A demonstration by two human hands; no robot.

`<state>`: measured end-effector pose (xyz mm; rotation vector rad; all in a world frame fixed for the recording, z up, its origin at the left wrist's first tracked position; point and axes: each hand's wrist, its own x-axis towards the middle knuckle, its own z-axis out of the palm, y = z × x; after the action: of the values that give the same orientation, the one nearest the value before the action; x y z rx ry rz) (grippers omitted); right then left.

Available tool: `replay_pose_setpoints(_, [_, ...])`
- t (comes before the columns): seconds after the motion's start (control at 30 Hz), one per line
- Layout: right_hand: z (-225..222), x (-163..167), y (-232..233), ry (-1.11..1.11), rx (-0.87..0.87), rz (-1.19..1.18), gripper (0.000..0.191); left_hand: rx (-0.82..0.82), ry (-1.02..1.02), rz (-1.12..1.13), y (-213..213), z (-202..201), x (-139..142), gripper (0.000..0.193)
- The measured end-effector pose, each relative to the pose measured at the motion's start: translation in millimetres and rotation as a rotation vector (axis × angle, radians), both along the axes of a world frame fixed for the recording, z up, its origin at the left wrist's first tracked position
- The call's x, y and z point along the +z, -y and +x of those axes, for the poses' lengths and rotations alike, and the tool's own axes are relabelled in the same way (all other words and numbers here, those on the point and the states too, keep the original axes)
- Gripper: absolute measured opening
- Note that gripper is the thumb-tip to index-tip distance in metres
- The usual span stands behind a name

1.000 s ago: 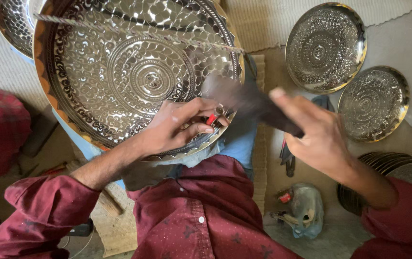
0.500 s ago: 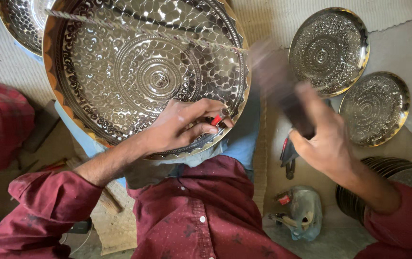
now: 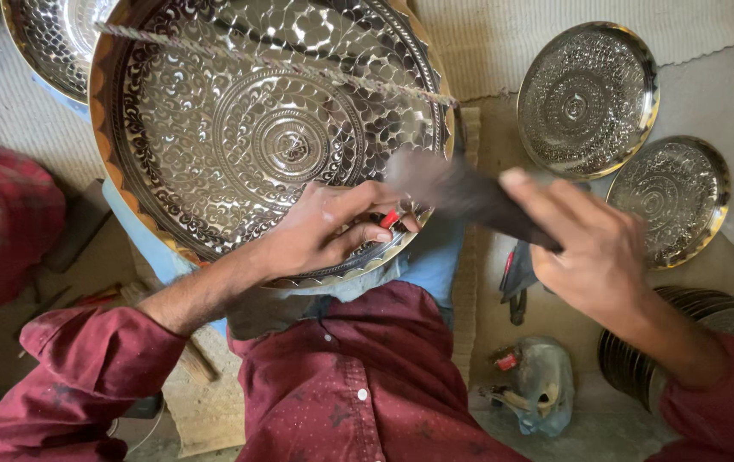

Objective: The person sits on the floor with a large engraved brass tray on their lap, holds a small red-handled punch against the tray's decorative pattern, and repeatedly strikes the punch with a wooden mallet to chase the design, repositioning the punch across the tray surface.

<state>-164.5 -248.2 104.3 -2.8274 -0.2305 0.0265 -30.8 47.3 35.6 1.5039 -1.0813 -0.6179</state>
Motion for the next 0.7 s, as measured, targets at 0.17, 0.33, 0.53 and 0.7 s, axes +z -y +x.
replay_pose_setpoints(0.17, [-2, 2, 0, -0.013, 0.038, -0.216, 0.084, 0.010, -0.010, -0.011, 0, -1, 2, 0.042])
replay_pose_setpoints(0.33, [-1, -1, 1, -0.051, -0.014, -0.005, 0.079, 0.043, -0.075, 0.009, -1, -2, -2, 0.043])
replay_pose_setpoints(0.53, [0, -5, -4, 0.009, -0.385, 0.622, 0.083, 0.118, -0.189, -0.056, 1, -11, -6, 0.043])
replay_pose_setpoints(0.7, [10, -1, -7, 0.077, 0.025, 0.179, 0.072, 0.091, -0.153, 0.088, 0, -7, -8, 0.043])
